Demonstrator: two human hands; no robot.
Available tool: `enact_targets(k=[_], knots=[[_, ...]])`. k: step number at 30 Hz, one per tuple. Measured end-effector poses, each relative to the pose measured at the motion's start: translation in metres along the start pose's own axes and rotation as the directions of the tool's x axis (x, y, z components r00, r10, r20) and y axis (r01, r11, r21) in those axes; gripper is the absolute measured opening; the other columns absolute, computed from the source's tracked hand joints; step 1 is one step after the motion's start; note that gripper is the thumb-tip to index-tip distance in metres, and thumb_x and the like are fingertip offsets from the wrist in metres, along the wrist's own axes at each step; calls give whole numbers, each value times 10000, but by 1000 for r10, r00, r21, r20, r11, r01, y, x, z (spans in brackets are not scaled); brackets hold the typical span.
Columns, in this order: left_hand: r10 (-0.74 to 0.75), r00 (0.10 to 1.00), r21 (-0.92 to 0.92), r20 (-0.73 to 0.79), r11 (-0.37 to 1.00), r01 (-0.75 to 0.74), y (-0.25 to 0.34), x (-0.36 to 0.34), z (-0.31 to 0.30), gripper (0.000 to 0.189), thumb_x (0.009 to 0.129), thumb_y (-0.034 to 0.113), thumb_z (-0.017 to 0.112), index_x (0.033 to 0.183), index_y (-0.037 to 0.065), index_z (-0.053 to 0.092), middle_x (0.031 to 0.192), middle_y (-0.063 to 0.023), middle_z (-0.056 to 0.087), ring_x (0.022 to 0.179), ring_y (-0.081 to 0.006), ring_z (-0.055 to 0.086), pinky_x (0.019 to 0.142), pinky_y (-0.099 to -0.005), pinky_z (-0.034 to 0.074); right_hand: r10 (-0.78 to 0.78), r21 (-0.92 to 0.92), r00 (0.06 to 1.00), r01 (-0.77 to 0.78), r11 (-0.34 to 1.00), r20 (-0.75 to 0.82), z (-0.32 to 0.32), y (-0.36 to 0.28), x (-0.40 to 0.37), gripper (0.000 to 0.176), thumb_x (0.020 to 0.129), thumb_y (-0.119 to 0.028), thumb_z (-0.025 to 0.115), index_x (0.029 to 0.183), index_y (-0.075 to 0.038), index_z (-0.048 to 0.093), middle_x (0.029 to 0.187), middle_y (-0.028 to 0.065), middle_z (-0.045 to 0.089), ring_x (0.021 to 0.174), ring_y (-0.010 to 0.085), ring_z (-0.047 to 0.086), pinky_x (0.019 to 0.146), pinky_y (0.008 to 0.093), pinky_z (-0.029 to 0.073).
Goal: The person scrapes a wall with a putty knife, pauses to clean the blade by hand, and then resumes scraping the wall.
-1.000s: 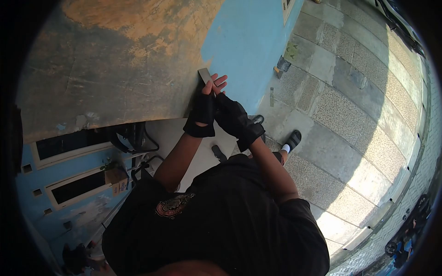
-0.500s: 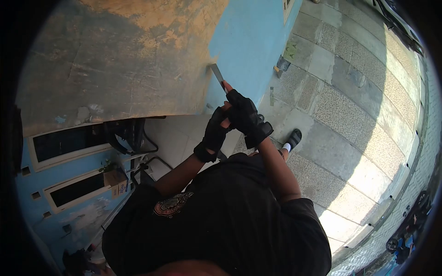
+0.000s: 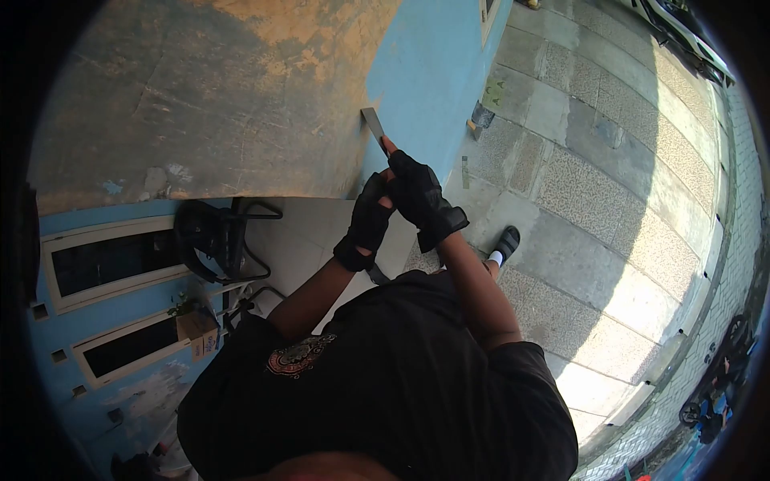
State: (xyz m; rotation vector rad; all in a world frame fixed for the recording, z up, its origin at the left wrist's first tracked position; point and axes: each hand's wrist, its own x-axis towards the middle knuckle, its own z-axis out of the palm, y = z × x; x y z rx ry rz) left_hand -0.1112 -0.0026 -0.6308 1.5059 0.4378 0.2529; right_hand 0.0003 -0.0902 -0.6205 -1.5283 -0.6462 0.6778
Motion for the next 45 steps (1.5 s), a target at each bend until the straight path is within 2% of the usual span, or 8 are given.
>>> enact_targets(k=[13, 17, 21, 23, 27, 36, 40, 45], knots=[[-100, 994, -399, -41, 914, 76, 0, 2, 5, 451, 1056, 245, 522, 1450, 32, 470, 1284, -22, 577, 1162, -107, 557, 976, -274, 463, -143, -94, 987, 136, 986, -74, 5, 6, 14, 691, 889, -79, 613, 1546, -136, 405, 806, 82, 656, 719, 169, 642, 694, 332, 529], [-70, 997, -265, -22, 962, 62, 0, 3, -3, 455, 1048, 241, 526, 1457, 50, 474, 1285, -16, 583, 1151, -102, 564, 961, -268, 468, 160, 13, 985, -160, 987, -57, -1, -21, 14, 819, 829, -45, 717, 1563, -168, 377, 897, 86, 681, 784, 170, 653, 740, 318, 534], [-101, 994, -267, -42, 960, 86, 2, 5, -5, 456, 1033, 209, 529, 1462, 63, 475, 1311, -16, 586, 1181, -118, 558, 965, -285, 464, -162, 22, 985, 164, 986, -62, 9, 11, 5, 741, 883, -16, 585, 1570, -187, 368, 837, 52, 685, 725, 156, 657, 703, 313, 551], [-123, 991, -250, -57, 963, 105, 18, 6, 2, 455, 1032, 200, 521, 1464, 64, 472, 1333, -29, 585, 1204, -133, 550, 975, -298, 458, 142, 136, 990, -140, 981, -4, -5, -23, 16, 681, 920, -21, 559, 1563, -163, 386, 870, -10, 647, 742, 103, 635, 743, 257, 537], [-42, 998, -214, -40, 976, 32, 17, 12, 7, 491, 1023, 215, 485, 1483, 52, 429, 1430, -110, 541, 1294, -196, 513, 1009, -341, 449, -108, -280, 982, 61, 958, -156, -29, -18, 56, 672, 883, -17, 523, 1532, -170, 440, 840, 71, 598, 771, 167, 632, 766, 316, 519], [65, 993, -213, 94, 976, -44, 42, 32, 32, 520, 1016, 242, 507, 1485, 40, 411, 1512, -142, 477, 1315, -238, 501, 1025, -374, 452, -47, -404, 960, -71, 912, -276, -94, -21, -39, 684, 867, -46, 586, 1521, -179, 438, 1119, 199, 679, 995, 331, 674, 875, 386, 518], [63, 980, -275, 186, 962, -10, 53, 47, 66, 529, 1015, 253, 527, 1488, 50, 408, 1527, -134, 459, 1323, -237, 495, 1021, -395, 467, -66, -362, 909, -97, 927, -412, -131, -23, -88, 681, 863, -14, 605, 1516, -138, 455, 797, 9, 458, 733, 111, 472, 706, 261, 441], [107, 937, -317, 333, 948, 4, 61, 55, 124, 501, 1025, 239, 552, 1486, 92, 424, 1515, -72, 482, 1305, -205, 505, 972, -365, 479, -65, -338, 832, -152, 929, -551, -179, -23, -147, 685, 867, -20, 613, 1520, -156, 456, 835, 21, 519, 760, 110, 500, 736, 268, 468]])
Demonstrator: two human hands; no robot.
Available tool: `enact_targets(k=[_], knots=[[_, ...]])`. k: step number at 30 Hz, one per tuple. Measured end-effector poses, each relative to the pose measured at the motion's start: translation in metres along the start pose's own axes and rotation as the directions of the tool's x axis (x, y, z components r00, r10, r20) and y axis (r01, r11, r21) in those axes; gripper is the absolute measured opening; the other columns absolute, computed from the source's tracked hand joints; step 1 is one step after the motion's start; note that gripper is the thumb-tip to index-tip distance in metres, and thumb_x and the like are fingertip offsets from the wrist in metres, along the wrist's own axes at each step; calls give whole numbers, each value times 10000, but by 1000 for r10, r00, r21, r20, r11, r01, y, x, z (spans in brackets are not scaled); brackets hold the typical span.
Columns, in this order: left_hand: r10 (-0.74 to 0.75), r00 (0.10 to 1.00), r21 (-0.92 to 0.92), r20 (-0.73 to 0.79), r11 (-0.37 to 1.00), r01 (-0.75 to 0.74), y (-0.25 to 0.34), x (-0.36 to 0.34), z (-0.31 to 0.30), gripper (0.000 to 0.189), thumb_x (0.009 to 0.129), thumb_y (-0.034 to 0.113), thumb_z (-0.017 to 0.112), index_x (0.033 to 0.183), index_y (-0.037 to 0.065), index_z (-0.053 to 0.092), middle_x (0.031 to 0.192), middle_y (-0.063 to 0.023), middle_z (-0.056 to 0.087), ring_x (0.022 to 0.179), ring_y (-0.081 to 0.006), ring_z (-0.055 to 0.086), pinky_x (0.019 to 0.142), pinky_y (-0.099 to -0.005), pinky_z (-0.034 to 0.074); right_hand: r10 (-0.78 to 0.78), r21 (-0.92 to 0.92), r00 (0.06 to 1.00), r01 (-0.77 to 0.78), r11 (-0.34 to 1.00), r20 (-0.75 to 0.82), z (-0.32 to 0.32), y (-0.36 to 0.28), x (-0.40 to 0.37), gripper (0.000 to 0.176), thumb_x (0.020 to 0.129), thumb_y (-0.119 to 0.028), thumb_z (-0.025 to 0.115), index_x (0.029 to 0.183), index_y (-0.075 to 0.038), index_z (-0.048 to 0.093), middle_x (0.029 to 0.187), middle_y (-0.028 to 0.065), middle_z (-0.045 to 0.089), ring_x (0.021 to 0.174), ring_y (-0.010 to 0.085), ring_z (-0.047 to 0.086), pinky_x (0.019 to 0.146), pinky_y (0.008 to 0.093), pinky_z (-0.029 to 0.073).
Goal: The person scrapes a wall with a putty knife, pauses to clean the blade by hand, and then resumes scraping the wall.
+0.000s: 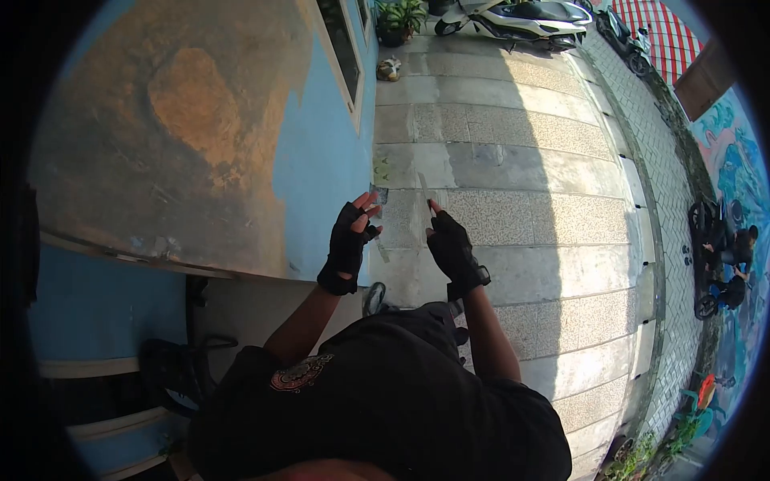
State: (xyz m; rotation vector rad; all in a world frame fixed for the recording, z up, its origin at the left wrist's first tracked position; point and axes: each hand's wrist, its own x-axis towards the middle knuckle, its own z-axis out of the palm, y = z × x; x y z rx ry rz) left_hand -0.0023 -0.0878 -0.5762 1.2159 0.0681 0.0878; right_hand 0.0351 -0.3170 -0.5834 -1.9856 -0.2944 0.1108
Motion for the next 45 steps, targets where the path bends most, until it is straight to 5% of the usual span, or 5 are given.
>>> enact_targets(k=[17, 28, 34, 36, 45], knots=[[-143, 908, -30, 394, 985, 169, -81, 102, 236, 516, 1021, 306, 544, 1466, 68, 433, 1502, -118, 492, 1206, -225, 595, 883, -344, 544, 179, -18, 870, -211, 977, -459, -245, 58, -44, 594, 900, -47, 633, 1471, -171, 525, 844, 18, 584, 728, 81, 520, 687, 259, 481], [-186, 845, -52, 501, 968, 244, -132, 154, 342, 535, 1002, 314, 567, 1457, 61, 444, 1481, -120, 515, 1213, -242, 586, 892, -366, 539, 420, 164, 745, -395, 904, -518, -329, 103, -58, 464, 888, -87, 690, 1339, -110, 585, 975, 104, 701, 869, 173, 665, 777, 325, 529], [-226, 819, -48, 527, 955, 294, -151, 203, 363, 498, 1005, 303, 568, 1425, 56, 465, 1431, -130, 551, 1153, -235, 617, 880, -359, 544, 461, 267, 740, -376, 887, -490, -341, 124, -16, 472, 916, -87, 661, 1374, -81, 549, 982, 66, 685, 821, 123, 639, 729, 299, 529], [-245, 808, -53, 535, 946, 321, -161, 230, 366, 477, 1009, 292, 561, 1411, 53, 473, 1409, -130, 566, 1124, -227, 630, 871, -351, 545, 441, 409, 760, -252, 877, -478, -341, 136, 5, 487, 906, -7, 600, 1387, -38, 534, 771, 14, 598, 681, 74, 582, 584, 242, 487], [-243, 865, 75, 438, 969, 235, -136, 349, 372, 357, 1055, 265, 486, 1310, 28, 562, 1051, -93, 704, 765, -105, 638, 705, -258, 531, 391, 367, 803, -232, 901, -451, -378, 150, 139, 539, 910, -47, 657, 1427, -42, 504, 878, 58, 692, 682, 90, 610, 591, 253, 505]])
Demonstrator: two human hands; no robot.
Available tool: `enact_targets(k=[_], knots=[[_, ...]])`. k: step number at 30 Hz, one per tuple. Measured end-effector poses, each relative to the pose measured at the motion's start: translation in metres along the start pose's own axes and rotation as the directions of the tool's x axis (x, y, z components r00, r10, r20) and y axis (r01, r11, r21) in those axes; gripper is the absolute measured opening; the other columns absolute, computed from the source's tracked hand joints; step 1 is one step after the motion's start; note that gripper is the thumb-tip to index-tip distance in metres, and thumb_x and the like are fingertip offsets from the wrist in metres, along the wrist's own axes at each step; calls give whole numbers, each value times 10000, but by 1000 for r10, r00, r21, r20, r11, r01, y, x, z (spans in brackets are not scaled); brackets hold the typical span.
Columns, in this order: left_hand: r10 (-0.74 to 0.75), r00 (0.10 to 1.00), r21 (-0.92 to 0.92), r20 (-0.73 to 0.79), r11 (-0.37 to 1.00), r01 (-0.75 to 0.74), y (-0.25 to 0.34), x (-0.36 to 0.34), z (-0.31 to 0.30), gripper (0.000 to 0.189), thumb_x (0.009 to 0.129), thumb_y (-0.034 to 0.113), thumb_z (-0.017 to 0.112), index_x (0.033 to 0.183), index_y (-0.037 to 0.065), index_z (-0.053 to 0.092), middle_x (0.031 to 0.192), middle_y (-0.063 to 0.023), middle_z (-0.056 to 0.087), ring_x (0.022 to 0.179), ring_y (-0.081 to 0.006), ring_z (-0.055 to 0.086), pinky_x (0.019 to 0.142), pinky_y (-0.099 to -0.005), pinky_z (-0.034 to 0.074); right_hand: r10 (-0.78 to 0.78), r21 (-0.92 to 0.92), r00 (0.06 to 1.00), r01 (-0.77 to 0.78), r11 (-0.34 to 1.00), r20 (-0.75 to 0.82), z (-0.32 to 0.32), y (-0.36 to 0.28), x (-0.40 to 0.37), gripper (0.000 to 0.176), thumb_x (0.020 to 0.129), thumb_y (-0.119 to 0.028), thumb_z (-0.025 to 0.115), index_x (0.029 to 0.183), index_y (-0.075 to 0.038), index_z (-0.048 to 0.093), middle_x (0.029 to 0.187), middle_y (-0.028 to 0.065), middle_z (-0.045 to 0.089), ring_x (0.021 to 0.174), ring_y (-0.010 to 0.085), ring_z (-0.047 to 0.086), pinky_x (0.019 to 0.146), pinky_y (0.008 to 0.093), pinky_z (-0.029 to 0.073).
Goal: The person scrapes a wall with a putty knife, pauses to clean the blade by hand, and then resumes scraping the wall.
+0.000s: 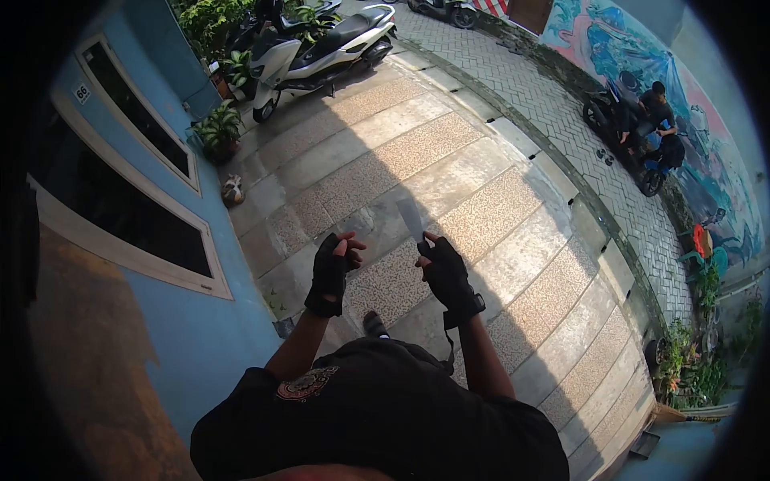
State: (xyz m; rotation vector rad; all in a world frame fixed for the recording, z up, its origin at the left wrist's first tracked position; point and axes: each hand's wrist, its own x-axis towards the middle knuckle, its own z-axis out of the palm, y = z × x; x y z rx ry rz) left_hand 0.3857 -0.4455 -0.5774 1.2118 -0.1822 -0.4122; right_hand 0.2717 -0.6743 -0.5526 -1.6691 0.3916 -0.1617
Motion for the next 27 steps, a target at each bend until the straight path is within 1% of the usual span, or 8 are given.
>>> enact_targets(k=[2, 3, 6, 10, 13, 17, 23, 27], knots=[[56, 998, 89, -24, 995, -54, 12, 20, -14, 372, 1063, 297, 488, 1288, 20, 593, 877, -76, 713, 681, -88, 601, 663, -244, 505, -32, -3, 999, 32, 999, 37, 12, -8, 27, 539, 909, -38, 654, 1426, -41, 504, 874, 56, 692, 675, 88, 605, 592, 252, 505], [74, 996, 90, -45, 993, -70, 16, 31, -22, 372, 1063, 297, 488, 1288, 20, 593, 877, -76, 713, 681, -88, 601, 663, -244, 505, -54, -9, 997, 54, 998, 49, 17, -11, 41, 539, 907, -28, 652, 1425, -40, 504, 870, 55, 691, 668, 86, 601, 592, 251, 504], [108, 993, 132, -42, 986, -102, 21, 57, -40, 371, 1067, 304, 488, 1290, 38, 620, 658, -26, 611, 574, -84, 536, 573, -243, 453, -82, -14, 994, 83, 996, 72, 34, -14, 76, 519, 900, -25, 654, 1402, -35, 523, 854, 49, 699, 661, 88, 604, 600, 252, 504], [139, 987, 159, -81, 979, -125, 35, 80, -51, 388, 1070, 336, 485, 1275, 43, 635, 574, 10, 515, 505, -77, 484, 519, -248, 414, -117, -1, 984, 118, 993, 132, 54, -32, 116, 481, 896, 8, 641, 1368, 0, 547, 834, 42, 698, 635, 74, 580, 582, 228, 483], [72, 988, 94, -134, 994, -60, 49, 101, -55, 474, 1076, 402, 448, 1274, 9, 626, 552, 16, 493, 498, -72, 469, 514, -245, 407, -118, -9, 972, 122, 992, 202, 62, -36, 157, 475, 899, 2, 642, 1366, -6, 549, 838, 44, 703, 627, 71, 574, 577, 228, 475], [157, 971, 34, -182, 988, -154, 47, 137, -69, 569, 1075, 469, 411, 1255, -24, 630, 529, 24, 464, 485, -66, 453, 510, -241, 400, -79, -47, 941, 100, 994, 329, 69, -40, 225, 479, 886, -23, 663, 1352, -16, 552, 858, 48, 711, 665, 83, 605, 614, 250, 503], [221, 902, 160, -372, 972, -172, 65, 185, -68, 613, 1070, 488, 422, 1272, -61, 607, 525, 39, 425, 475, -67, 400, 566, -266, 433, -115, -5, 852, 137, 991, 510, 75, -66, 324, 469, 884, -1, 657, 1342, -16, 555, 877, 53, 711, 668, 73, 593, 606, 247, 495], [252, 841, 191, -479, 965, -180, 73, 207, -57, 612, 1063, 492, 446, 1292, -53, 603, 527, 51, 410, 470, -57, 376, 558, -258, 422, -117, -106, 818, 212, 972, 563, 84, -84, 378, 514, 861, 14, 686, 1352, -30, 541, 862, 52, 714, 650, 82, 601, 605, 254, 498]])
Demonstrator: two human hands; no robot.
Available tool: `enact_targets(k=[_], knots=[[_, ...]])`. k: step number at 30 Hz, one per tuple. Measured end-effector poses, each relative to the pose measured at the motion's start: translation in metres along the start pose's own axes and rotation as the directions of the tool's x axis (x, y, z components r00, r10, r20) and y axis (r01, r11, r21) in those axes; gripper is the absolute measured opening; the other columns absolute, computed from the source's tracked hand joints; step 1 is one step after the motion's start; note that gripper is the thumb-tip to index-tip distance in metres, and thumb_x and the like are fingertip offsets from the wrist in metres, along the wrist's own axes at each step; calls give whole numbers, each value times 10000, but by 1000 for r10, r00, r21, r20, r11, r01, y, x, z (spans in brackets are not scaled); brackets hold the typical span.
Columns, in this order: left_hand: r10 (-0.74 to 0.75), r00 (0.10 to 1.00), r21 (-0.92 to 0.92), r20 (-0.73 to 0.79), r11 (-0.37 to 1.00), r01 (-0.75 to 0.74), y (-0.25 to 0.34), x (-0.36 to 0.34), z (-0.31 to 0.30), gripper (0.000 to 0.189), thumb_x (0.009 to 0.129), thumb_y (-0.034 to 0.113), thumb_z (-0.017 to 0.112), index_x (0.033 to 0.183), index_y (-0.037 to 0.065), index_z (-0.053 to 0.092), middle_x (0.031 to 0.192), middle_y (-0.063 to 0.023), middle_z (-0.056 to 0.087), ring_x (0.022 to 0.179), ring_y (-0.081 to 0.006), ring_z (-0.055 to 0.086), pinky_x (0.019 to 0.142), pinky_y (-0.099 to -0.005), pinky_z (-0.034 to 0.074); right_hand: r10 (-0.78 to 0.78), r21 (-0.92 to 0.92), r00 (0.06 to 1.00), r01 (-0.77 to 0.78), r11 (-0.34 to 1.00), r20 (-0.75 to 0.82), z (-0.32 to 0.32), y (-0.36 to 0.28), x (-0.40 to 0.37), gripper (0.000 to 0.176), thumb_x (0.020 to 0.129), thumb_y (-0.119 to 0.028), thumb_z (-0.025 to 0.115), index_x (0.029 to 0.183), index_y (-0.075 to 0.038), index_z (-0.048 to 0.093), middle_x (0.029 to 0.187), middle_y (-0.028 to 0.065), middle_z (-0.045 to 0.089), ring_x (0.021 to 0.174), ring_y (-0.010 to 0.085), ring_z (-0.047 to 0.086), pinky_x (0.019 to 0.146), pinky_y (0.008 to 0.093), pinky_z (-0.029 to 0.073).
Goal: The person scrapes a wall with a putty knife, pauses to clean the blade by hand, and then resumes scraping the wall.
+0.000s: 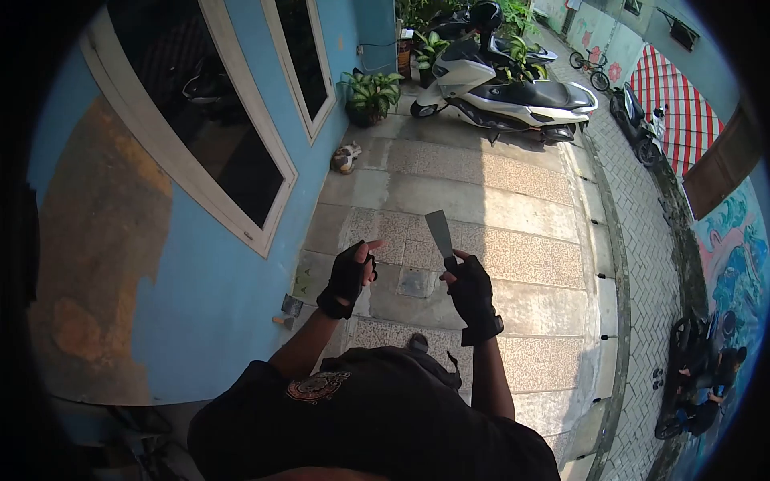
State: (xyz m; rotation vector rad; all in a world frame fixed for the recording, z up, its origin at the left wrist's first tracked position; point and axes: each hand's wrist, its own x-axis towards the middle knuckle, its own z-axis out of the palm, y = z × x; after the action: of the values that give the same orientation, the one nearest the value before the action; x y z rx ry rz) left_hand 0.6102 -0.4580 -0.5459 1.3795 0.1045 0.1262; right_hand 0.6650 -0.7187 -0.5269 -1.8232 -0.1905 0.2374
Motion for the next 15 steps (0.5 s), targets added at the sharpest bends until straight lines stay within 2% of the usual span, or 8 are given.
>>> enact_targets(k=[2, 5, 8, 10, 15], knots=[[-1, 998, -10, -59, 1000, 1, -2, 4, 4, 609, 1061, 492, 454, 1296, -50, 603, 528, 53, 403, 468, -53, 368, 556, -254, 418, -79, -30, 997, 79, 996, -2, -3, 1, 20, 458, 862, 24, 675, 1303, -11, 554, 816, 65, 702, 631, 92, 594, 570, 245, 485], [25, 982, 19, -186, 1000, -22, -8, 0, 2, 599, 1061, 488, 456, 1298, -41, 606, 529, 57, 395, 464, -47, 356, 554, -250, 412, -123, -13, 987, 125, 992, 106, -1, 4, 48, 419, 858, 28, 679, 1254, -10, 550, 810, 75, 707, 631, 99, 601, 562, 251, 488], [5, 961, -16, -276, 1000, -10, -9, -6, -9, 594, 1062, 485, 457, 1291, -40, 611, 531, 61, 386, 463, -45, 353, 555, -249, 411, -143, 56, 971, 134, 989, 193, 13, 2, 69, 370, 858, 27, 679, 1205, -14, 556, 806, 75, 711, 623, 102, 600, 552, 256, 485], [11, 937, -41, -348, 999, -27, -12, -12, -21, 489, 1069, 420, 473, 1258, 14, 671, 522, 56, 408, 449, -51, 380, 514, -243, 404, -147, 54, 956, 138, 989, 254, 28, -1, 82, 367, 858, 25, 679, 1201, -16, 557, 806, 76, 711, 622, 103, 601, 552, 257, 484], [72, 870, -19, -487, 995, -93, -2, -21, -52, 513, 1066, 442, 470, 1239, 1, 668, 520, 58, 404, 458, -48, 368, 515, -241, 383, -165, 63, 903, 153, 986, 397, 71, -19, 105, 383, 841, 4, 703, 1194, -31, 558, 814, 78, 713, 636, 113, 624, 582, 280, 500]])
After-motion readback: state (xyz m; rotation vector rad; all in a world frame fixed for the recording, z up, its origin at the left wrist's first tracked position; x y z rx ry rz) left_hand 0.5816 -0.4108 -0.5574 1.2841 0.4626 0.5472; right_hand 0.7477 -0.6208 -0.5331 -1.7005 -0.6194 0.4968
